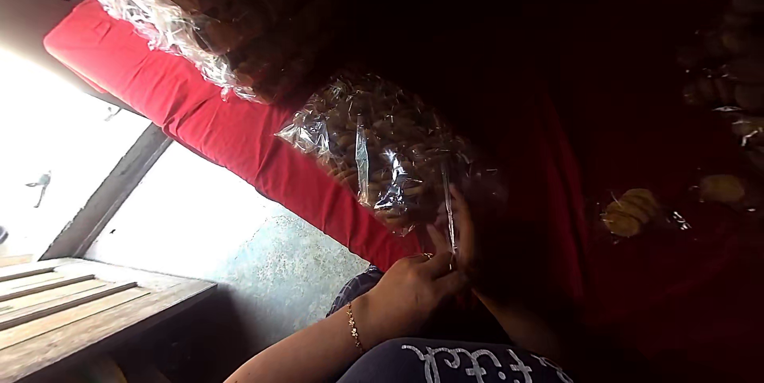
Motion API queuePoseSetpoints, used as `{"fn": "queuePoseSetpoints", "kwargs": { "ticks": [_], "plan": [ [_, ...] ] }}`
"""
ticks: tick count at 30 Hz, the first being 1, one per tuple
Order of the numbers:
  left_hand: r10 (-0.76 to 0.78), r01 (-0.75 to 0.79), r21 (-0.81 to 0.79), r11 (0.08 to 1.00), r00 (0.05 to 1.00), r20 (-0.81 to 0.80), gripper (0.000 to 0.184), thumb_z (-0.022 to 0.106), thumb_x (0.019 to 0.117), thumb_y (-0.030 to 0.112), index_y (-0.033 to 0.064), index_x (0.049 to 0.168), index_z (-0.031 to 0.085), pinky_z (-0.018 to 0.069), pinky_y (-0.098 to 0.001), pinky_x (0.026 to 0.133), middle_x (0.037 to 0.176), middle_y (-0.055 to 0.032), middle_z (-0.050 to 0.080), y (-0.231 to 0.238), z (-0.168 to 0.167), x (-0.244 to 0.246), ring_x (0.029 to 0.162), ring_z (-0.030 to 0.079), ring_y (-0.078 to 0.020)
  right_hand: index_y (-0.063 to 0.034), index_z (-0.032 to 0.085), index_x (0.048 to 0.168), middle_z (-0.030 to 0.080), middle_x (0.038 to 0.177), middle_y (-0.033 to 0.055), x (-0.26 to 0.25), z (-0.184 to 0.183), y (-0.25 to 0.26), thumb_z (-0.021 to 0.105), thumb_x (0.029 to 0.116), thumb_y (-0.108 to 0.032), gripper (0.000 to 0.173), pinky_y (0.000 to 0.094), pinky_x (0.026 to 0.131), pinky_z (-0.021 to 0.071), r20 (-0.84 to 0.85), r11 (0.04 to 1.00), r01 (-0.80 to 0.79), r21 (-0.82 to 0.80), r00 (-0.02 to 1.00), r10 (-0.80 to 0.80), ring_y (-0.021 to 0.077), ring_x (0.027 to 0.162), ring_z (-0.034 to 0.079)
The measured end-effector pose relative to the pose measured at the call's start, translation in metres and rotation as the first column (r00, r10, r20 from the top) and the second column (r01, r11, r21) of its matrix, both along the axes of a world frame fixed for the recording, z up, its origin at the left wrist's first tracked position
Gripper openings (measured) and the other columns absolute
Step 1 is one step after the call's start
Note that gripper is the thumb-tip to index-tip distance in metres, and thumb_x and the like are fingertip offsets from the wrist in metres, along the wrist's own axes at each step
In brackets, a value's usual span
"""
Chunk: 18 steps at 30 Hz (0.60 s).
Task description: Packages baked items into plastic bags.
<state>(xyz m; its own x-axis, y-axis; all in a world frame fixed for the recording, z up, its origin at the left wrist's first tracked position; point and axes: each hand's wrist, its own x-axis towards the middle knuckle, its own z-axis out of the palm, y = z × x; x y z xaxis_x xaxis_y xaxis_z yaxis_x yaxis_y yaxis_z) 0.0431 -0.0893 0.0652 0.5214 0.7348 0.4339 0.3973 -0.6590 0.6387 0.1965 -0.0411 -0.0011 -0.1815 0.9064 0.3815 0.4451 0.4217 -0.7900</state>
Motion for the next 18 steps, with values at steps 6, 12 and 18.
{"fn": "queuePoseSetpoints", "kwargs": {
  "ticks": [6, 12, 18],
  "plan": [
    [-0.042, 0.042, -0.003, 0.999, 0.999, -0.026, 0.028, 0.060, 0.0899, -0.002, 0.0069, 0.113, 0.073, 0.0528, -0.0279, 0.060, 0.082, -0.0099, 0.063, 0.005, 0.005, -0.007, 0.067, 0.062, -0.0191, -0.0109, 0.058, 0.145, 0.061, 0.126, 0.0278, -0.012, 0.034, 0.068, 0.074, 0.0864, -0.025, 0.062, 0.0576, 0.095, 0.0500, 0.382, 0.968, -0.127, -0.215, 0.902, 0.203, 0.0427, 0.111, 0.062],
    [-0.026, 0.026, 0.003, 1.000, 1.000, 0.002, 0.026, 0.059, 0.0885, -0.002, 0.0059, 0.110, 0.074, 0.0532, -0.0285, 0.062, 0.083, -0.0095, 0.065, 0.011, 0.008, -0.009, 0.069, 0.063, -0.0189, -0.0085, 0.076, 0.114, 0.068, 0.113, 0.0269, -0.012, 0.000, 0.058, 0.075, 0.0836, -0.027, 0.035, 0.0596, 0.092, 0.0516, 0.565, 0.996, -0.058, 0.067, 0.825, 0.010, 0.0458, 0.105, 0.066],
    [0.008, -0.007, 0.041, 0.999, 0.999, -0.032, 0.023, 0.060, 0.0895, -0.001, 0.0061, 0.107, 0.074, 0.0525, -0.0284, 0.059, 0.079, -0.0083, 0.063, 0.012, 0.012, -0.008, 0.066, 0.062, -0.0190, 0.0008, 0.057, 0.137, 0.067, 0.122, 0.0225, -0.019, 0.008, 0.039, 0.067, 0.0908, -0.017, 0.050, 0.0464, 0.097, 0.0532, 0.326, 0.980, -0.005, -0.201, 0.943, 0.071, 0.0325, 0.110, 0.066]
  ]
}}
